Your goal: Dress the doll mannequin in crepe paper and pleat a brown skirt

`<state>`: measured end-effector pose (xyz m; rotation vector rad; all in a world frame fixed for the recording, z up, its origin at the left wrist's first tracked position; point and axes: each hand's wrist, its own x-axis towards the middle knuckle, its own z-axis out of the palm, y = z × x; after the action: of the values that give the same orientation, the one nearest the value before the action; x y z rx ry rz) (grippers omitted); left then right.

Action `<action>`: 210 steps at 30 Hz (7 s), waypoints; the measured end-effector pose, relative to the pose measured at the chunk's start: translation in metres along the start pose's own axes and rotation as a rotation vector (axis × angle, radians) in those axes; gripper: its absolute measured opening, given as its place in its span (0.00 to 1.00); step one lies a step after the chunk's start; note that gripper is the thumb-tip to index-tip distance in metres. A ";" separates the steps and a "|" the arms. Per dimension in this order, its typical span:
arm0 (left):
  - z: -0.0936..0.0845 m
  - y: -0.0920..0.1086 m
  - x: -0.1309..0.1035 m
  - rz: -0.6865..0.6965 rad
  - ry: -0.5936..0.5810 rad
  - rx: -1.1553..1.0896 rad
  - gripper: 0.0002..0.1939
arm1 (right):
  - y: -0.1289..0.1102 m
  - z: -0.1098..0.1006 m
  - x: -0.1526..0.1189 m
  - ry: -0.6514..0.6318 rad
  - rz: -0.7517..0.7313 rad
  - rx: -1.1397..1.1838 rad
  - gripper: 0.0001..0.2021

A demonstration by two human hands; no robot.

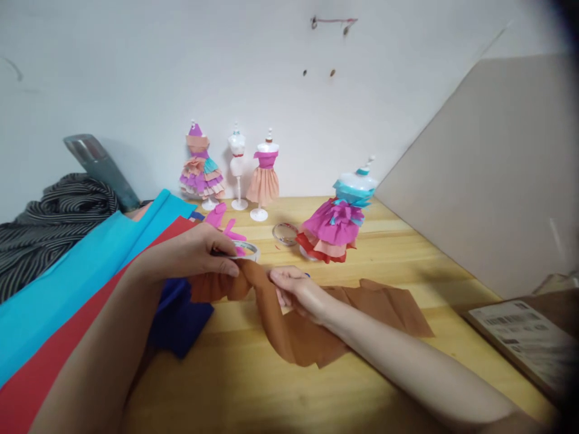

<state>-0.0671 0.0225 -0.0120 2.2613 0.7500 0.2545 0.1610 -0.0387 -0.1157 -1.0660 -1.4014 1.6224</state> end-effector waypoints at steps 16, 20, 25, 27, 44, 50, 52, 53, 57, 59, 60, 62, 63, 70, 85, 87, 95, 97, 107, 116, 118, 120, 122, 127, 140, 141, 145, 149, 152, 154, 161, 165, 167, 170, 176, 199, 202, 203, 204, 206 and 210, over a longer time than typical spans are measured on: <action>0.027 0.019 0.002 0.402 0.353 0.034 0.12 | -0.055 0.010 -0.043 0.473 -0.827 -0.706 0.07; 0.041 0.028 0.000 0.600 0.473 0.226 0.12 | -0.061 0.013 -0.051 0.478 -0.874 -0.737 0.08; 0.058 0.033 -0.005 0.723 0.552 0.474 0.13 | -0.059 0.016 -0.059 0.489 -0.900 -0.799 0.09; 0.064 0.032 -0.009 0.724 0.541 0.507 0.12 | -0.057 0.017 -0.063 0.455 -0.931 -0.841 0.10; 0.114 0.017 -0.035 0.583 0.559 0.453 0.14 | -0.035 0.004 -0.070 0.107 -0.917 -0.946 0.10; 0.121 0.014 -0.032 0.612 0.566 0.445 0.14 | -0.036 0.000 -0.074 0.084 -0.976 -1.047 0.07; 0.121 0.014 -0.031 0.602 0.564 0.466 0.15 | -0.036 0.001 -0.075 0.089 -0.971 -1.072 0.06; 0.121 0.015 -0.030 0.586 0.565 0.490 0.14 | -0.036 0.002 -0.076 0.099 -0.964 -1.075 0.06; 0.121 0.021 -0.031 0.528 0.577 0.648 0.14 | -0.037 0.004 -0.078 0.156 -0.933 -1.059 0.07; 0.120 0.024 -0.031 0.542 0.588 0.700 0.15 | -0.038 0.004 -0.077 0.173 -0.925 -1.051 0.09; 0.120 0.025 -0.032 0.547 0.595 0.716 0.15 | -0.038 0.004 -0.077 0.174 -0.922 -1.047 0.09; 0.119 0.025 -0.032 0.548 0.610 0.740 0.15 | -0.038 0.004 -0.075 0.177 -0.920 -1.044 0.08; 0.119 0.024 -0.032 0.548 0.615 0.751 0.15 | -0.037 0.004 -0.074 0.178 -0.921 -1.048 0.08; 0.122 0.016 -0.030 0.464 0.578 0.673 0.14 | -0.027 0.002 -0.067 0.237 -0.906 -1.098 0.07; 0.120 0.023 -0.035 0.560 0.383 0.129 0.08 | -0.039 -0.047 -0.046 0.460 -0.691 -1.022 0.06; 0.126 0.025 -0.036 0.630 0.395 0.198 0.06 | -0.037 -0.052 -0.042 0.483 -0.646 -0.959 0.07; 0.150 0.051 -0.048 0.735 0.291 0.438 0.06 | -0.034 -0.055 -0.037 0.481 -0.627 -0.895 0.08; 0.152 0.058 -0.049 0.741 0.259 0.448 0.10 | -0.034 -0.052 -0.038 0.456 -0.618 -0.889 0.08; 0.090 0.019 -0.053 0.485 0.150 -0.238 0.11 | -0.026 -0.051 -0.035 0.184 -0.496 -0.933 0.06; 0.066 0.000 -0.062 0.342 0.110 -0.219 0.11 | -0.005 -0.055 -0.023 -0.082 -0.437 -1.205 0.12; 0.069 0.000 -0.060 0.378 0.129 -0.200 0.11 | 0.000 -0.054 -0.022 -0.143 -0.435 -1.266 0.14; 0.071 -0.003 -0.058 0.417 0.168 -0.186 0.12 | 0.003 -0.053 -0.021 -0.148 -0.427 -1.316 0.14; 0.072 -0.006 -0.056 0.459 0.214 -0.168 0.11 | 0.006 -0.052 -0.021 -0.120 -0.422 -1.347 0.12; 0.078 -0.009 -0.051 0.526 0.391 -0.046 0.09 | 0.003 -0.049 -0.024 0.028 -0.453 -1.306 0.06; 0.124 0.008 -0.033 0.659 0.713 0.144 0.10 | -0.019 -0.015 -0.050 0.294 -0.519 -0.691 0.05; 0.127 0.008 -0.032 0.662 0.716 0.142 0.10 | -0.019 -0.014 -0.050 0.309 -0.533 -0.692 0.05; 0.136 0.007 -0.032 0.659 0.754 0.139 0.11 | -0.015 -0.014 -0.051 0.321 -0.551 -0.622 0.04; 0.146 0.002 -0.030 0.631 0.812 0.112 0.11 | -0.017 -0.012 -0.053 0.288 -0.519 -0.543 0.02; 0.152 -0.001 -0.028 0.650 0.826 0.088 0.11 | -0.021 -0.011 -0.055 0.260 -0.500 -0.558 0.07; 0.154 -0.002 -0.028 0.654 0.827 0.092 0.10 | -0.022 -0.011 -0.055 0.251 -0.481 -0.567 0.11; 0.155 -0.003 -0.029 0.610 0.832 0.070 0.11 | -0.019 -0.013 -0.053 0.217 -0.397 -0.505 0.18; 0.156 -0.005 -0.028 0.614 0.810 0.052 0.13 | -0.017 -0.014 -0.052 0.224 -0.375 -0.486 0.19; 0.156 -0.006 -0.027 0.630 0.800 0.041 0.13 | -0.017 -0.014 -0.051 0.207 -0.372 -0.483 0.19; 0.155 -0.008 -0.026 0.632 0.788 0.030 0.12 | -0.015 -0.015 -0.050 0.174 -0.353 -0.480 0.19; 0.154 -0.011 -0.025 0.628 0.788 0.074 0.12 | -0.012 -0.015 -0.048 0.157 -0.324 -0.440 0.18; 0.158 -0.014 -0.024 0.596 0.751 0.159 0.09 | -0.009 -0.019 -0.044 0.127 -0.267 -0.351 0.17; 0.159 -0.014 -0.023 0.626 0.755 0.136 0.09 | -0.008 -0.018 -0.044 0.113 -0.243 -0.286 0.17; 0.159 -0.014 -0.023 0.630 0.749 0.133 0.10 | -0.007 -0.017 -0.043 0.110 -0.235 -0.254 0.17; 0.160 -0.015 -0.023 0.632 0.742 0.134 0.10 | -0.005 -0.017 -0.043 0.107 -0.222 -0.219 0.17; 0.160 -0.016 -0.023 0.632 0.733 0.137 0.10 | -0.002 -0.016 -0.042 0.104 -0.178 -0.145 0.18; 0.161 -0.017 -0.023 0.636 0.721 0.146 0.10 | -0.001 -0.015 -0.041 0.067 -0.070 -0.014 0.23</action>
<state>-0.0314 -0.0751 -0.1377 2.4929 0.3549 1.4040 0.1908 -0.0702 -0.1109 -1.0577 -1.3920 1.5151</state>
